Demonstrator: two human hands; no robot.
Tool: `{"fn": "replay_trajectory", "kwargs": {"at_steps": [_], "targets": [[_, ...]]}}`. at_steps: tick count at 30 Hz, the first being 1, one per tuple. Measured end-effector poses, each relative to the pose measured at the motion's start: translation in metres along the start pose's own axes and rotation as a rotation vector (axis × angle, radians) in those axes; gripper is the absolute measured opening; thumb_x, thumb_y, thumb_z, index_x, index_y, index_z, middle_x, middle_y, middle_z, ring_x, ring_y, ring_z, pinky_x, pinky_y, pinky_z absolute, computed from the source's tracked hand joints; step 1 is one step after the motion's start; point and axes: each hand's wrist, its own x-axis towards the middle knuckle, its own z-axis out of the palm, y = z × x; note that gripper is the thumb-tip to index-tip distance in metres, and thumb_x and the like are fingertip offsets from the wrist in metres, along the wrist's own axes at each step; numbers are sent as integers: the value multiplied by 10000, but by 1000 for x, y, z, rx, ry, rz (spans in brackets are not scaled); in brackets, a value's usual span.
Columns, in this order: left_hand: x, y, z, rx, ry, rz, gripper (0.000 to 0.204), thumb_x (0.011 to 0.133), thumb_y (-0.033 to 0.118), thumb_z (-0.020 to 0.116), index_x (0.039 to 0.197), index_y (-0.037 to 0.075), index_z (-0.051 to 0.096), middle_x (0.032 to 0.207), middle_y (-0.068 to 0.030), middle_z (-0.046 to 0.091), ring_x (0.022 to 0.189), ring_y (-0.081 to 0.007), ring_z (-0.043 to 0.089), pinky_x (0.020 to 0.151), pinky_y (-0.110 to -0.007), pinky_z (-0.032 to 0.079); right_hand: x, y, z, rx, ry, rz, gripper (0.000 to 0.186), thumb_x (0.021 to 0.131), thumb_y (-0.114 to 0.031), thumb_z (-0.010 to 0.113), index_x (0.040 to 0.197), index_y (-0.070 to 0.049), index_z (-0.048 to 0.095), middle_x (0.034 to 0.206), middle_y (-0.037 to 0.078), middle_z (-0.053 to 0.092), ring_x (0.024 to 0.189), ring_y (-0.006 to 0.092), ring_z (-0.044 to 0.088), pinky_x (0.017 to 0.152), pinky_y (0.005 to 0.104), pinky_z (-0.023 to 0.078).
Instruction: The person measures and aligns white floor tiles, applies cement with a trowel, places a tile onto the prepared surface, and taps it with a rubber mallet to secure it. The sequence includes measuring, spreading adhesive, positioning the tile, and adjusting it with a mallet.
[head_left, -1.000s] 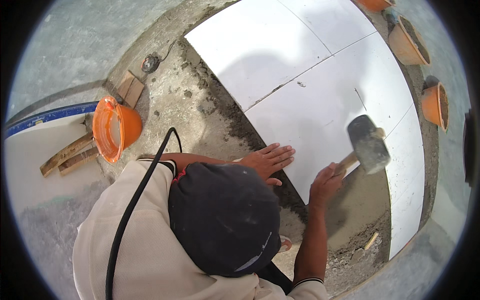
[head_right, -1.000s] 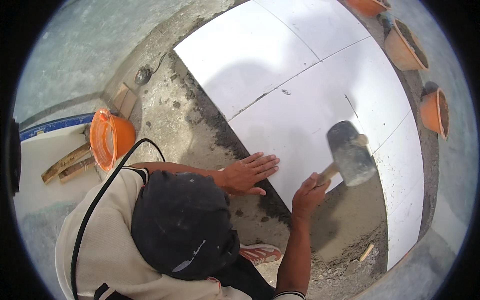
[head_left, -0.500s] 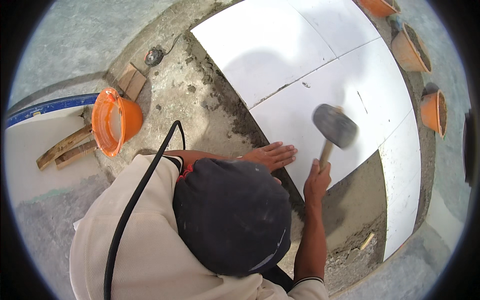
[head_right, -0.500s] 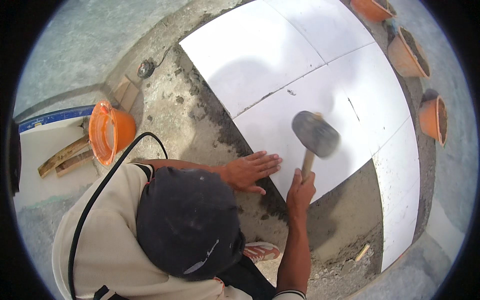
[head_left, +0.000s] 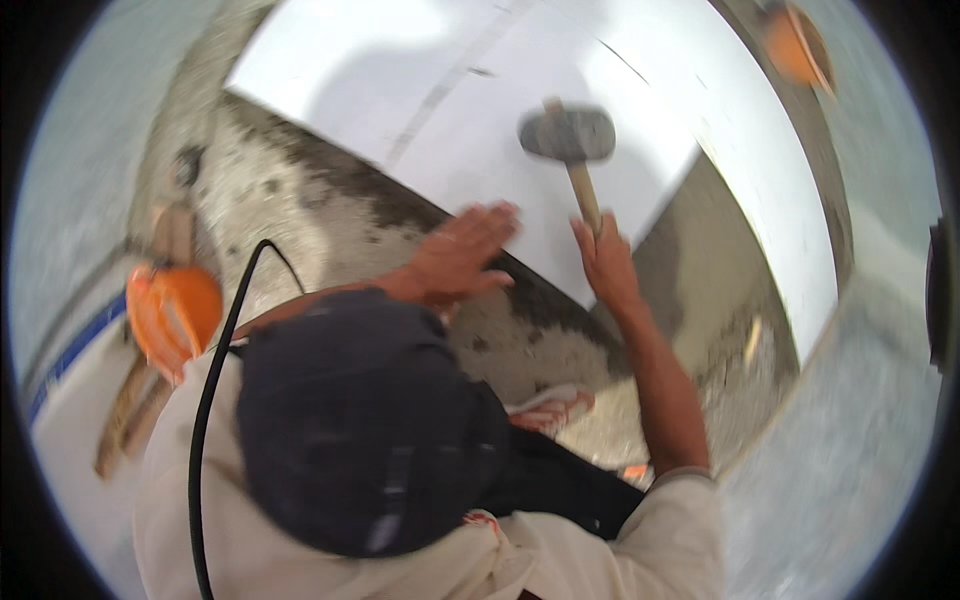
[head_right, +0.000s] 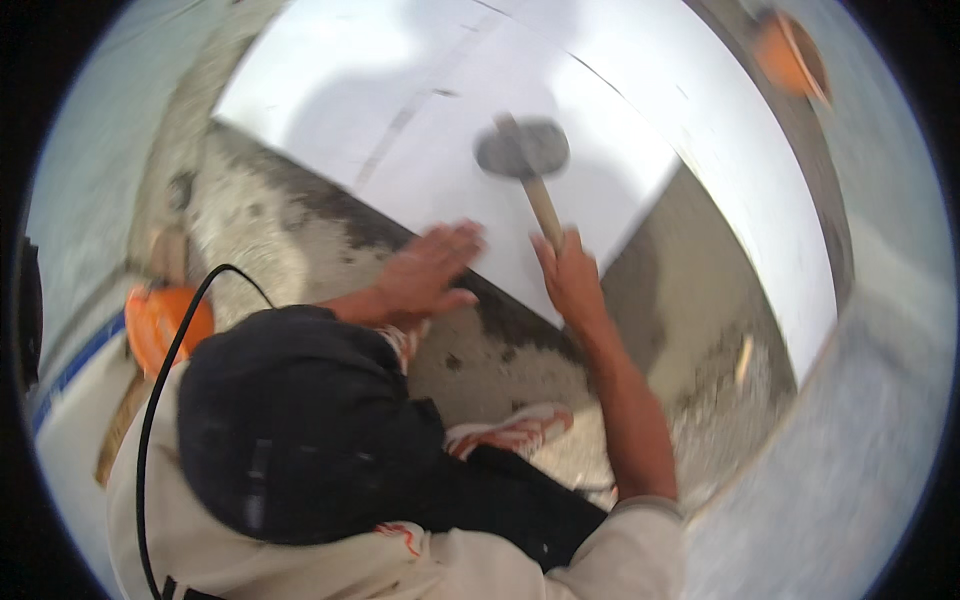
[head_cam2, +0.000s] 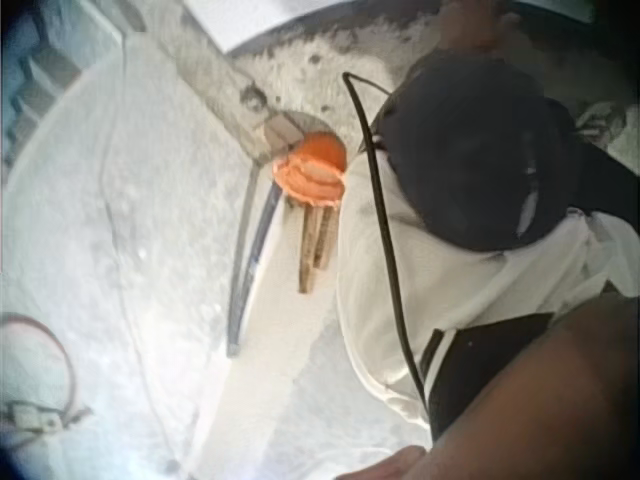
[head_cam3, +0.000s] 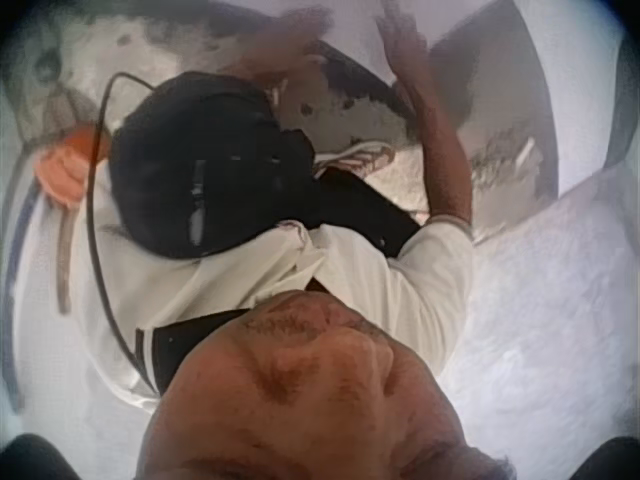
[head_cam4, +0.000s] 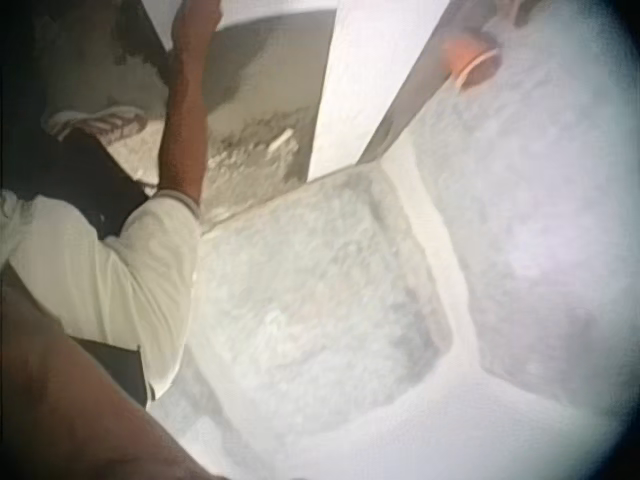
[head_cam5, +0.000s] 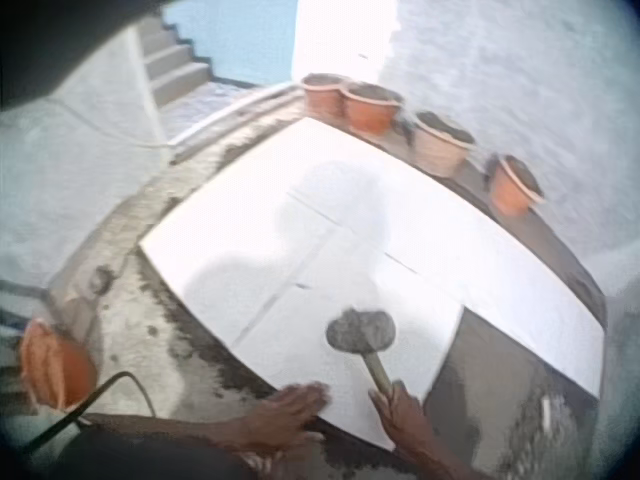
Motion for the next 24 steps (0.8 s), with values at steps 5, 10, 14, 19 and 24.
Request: {"fn": "replay_trajectory", "kwargs": {"at_steps": [5, 10, 14, 19, 24], "targets": [[34, -29, -44, 156, -97, -96, 739, 1024, 580, 517, 1576, 99, 412, 1682, -150, 289, 1576, -312, 225, 1272, -473, 215, -34, 13, -110, 18, 83, 14, 468, 1044, -458, 609, 1094, 4, 557, 713, 148, 620, 634, 235, 622, 580, 405, 491], [80, -34, -41, 391, -37, -106, 935, 918, 789, 494, 1633, 210, 325, 1714, -146, 191, 1602, -293, 121, 1302, -494, 95, -92, 35, -145, 92, 208, 69, 462, 1057, -443, 586, 1114, 14, 566, 750, 121, 636, 647, 214, 621, 584, 390, 503], [88, -34, -32, 416, -129, -132, 1060, 832, 906, 457, 1652, 260, 274, 1725, -153, 137, 1611, -290, 62, 1304, -511, 36, -111, 72, -101, 159, 335, 29, 426, 1077, -408, 547, 1146, 12, 523, 777, 158, 658, 673, 277, 666, 606, 423, 523], [92, -23, -51, 362, -176, -174, 1049, 836, 875, 514, 1651, 257, 279, 1724, -164, 132, 1610, -306, 59, 1301, -519, 30, -99, 89, -67, 16, -171, 220, 448, 1078, -408, 538, 1187, 22, 474, 843, 252, 674, 752, 399, 705, 678, 475, 539], [87, -32, -55, 321, -114, -150, 1016, 833, 848, 567, 1633, 267, 333, 1716, -174, 160, 1605, -311, 95, 1293, -534, 64, -73, 51, -77, 227, 125, 7, 407, 1073, -374, 550, 1182, 13, 484, 849, 277, 672, 770, 467, 694, 694, 504, 537]]}}
